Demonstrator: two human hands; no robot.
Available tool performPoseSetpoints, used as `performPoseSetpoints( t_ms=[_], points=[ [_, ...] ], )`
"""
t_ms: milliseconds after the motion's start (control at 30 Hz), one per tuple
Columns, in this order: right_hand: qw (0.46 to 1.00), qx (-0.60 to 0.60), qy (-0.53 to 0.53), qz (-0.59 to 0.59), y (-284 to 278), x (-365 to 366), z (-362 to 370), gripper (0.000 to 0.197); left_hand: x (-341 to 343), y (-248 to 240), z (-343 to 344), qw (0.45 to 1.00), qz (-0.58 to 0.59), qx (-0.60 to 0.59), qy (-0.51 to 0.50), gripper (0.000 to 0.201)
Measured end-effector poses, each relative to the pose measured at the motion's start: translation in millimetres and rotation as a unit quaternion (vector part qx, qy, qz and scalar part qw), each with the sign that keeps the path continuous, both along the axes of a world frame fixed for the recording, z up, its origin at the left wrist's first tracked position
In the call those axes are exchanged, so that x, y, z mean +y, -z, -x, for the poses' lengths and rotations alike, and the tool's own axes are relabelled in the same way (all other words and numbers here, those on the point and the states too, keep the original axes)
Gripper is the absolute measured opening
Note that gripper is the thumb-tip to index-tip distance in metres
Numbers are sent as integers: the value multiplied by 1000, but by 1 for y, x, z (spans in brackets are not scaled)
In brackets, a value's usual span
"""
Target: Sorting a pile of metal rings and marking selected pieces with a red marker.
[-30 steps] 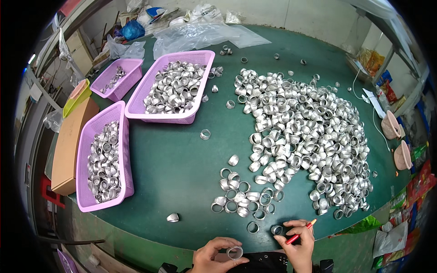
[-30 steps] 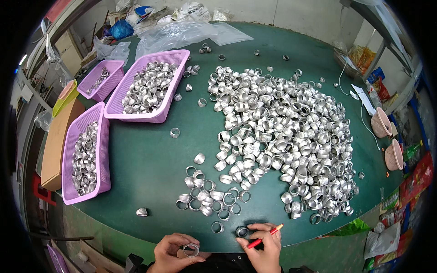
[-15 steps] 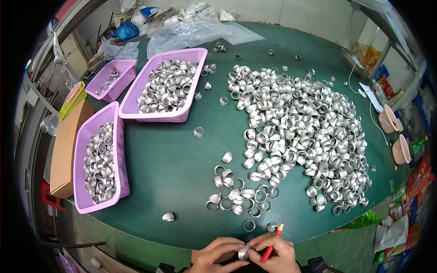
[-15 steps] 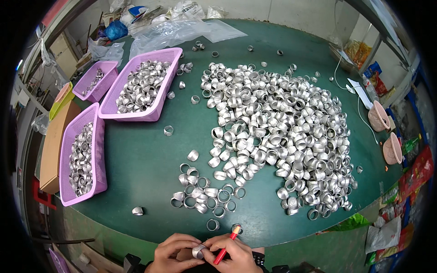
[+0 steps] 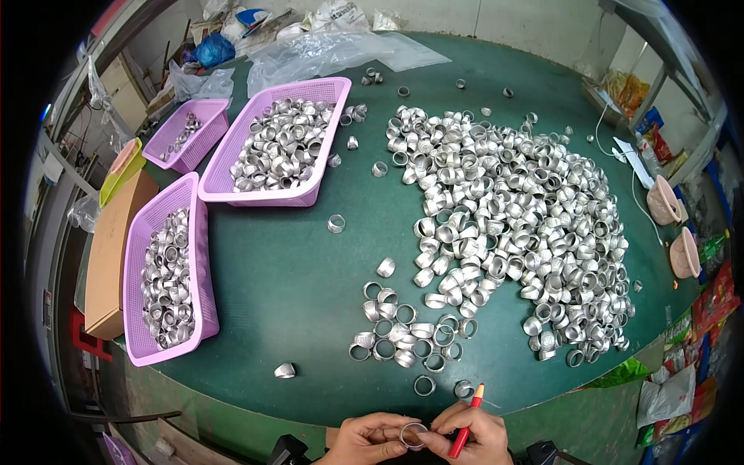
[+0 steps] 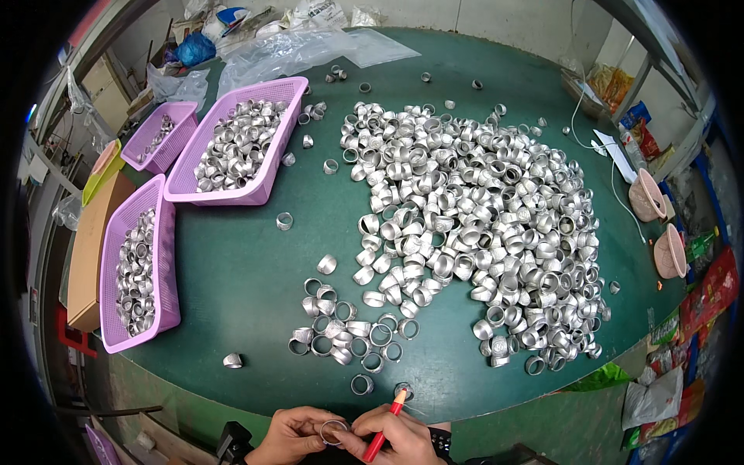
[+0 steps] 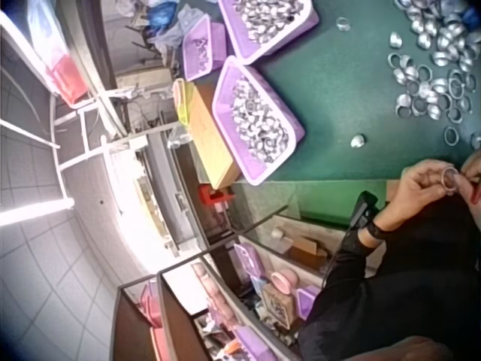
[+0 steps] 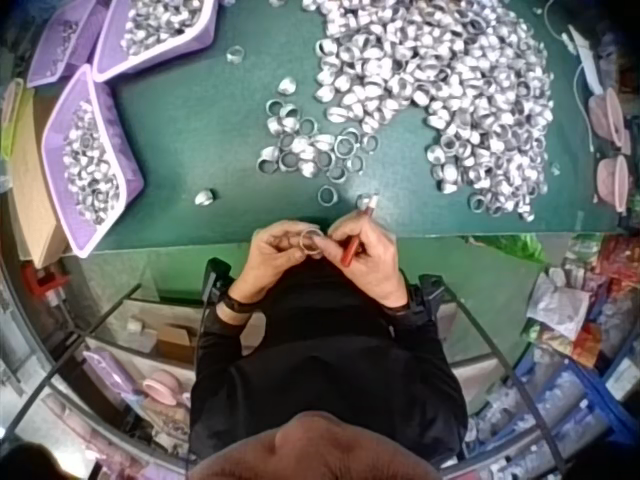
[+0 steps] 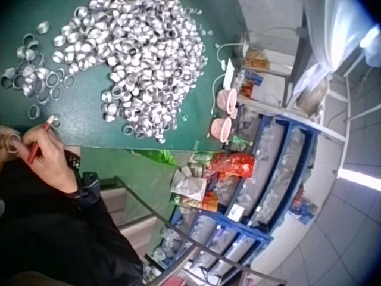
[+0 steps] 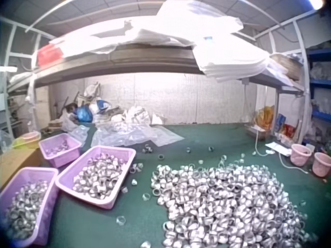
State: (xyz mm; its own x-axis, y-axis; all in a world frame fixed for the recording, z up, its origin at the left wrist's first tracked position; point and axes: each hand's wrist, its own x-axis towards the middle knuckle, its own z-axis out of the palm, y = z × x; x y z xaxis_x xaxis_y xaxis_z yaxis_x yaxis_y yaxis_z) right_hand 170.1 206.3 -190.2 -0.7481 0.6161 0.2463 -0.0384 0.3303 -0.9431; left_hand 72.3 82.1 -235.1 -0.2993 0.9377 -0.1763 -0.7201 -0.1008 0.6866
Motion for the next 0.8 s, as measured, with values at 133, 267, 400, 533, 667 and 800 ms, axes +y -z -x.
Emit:
performPoseSetpoints(
  t_ms=[133, 267, 400, 533, 667, 800],
  points=[
    [1000, -11, -10, 18, 2, 1, -1, 22, 1, -1, 0, 1000, -14, -24, -1, 35],
    [995, 26, 8, 93, 12, 2, -3, 12, 4, -17, 5, 956, 78, 271, -83, 33],
    [985, -2, -72, 157, 26, 4, -12, 25, 0, -8, 6, 825, 177, 516, -146, 29],
    [964, -71, -21, 254, 36, -19, -6, 12, -3, 1, 9, 774, 168, 594, -142, 29],
    [975, -16, -6, 221, 60, -31, 2, 12, -6, 12, 14, 699, 148, 693, -95, 40],
    [982, -24, 9, 187, 62, -34, 3, 12, -4, 4, 12, 751, 159, 629, -125, 33]
  ],
)
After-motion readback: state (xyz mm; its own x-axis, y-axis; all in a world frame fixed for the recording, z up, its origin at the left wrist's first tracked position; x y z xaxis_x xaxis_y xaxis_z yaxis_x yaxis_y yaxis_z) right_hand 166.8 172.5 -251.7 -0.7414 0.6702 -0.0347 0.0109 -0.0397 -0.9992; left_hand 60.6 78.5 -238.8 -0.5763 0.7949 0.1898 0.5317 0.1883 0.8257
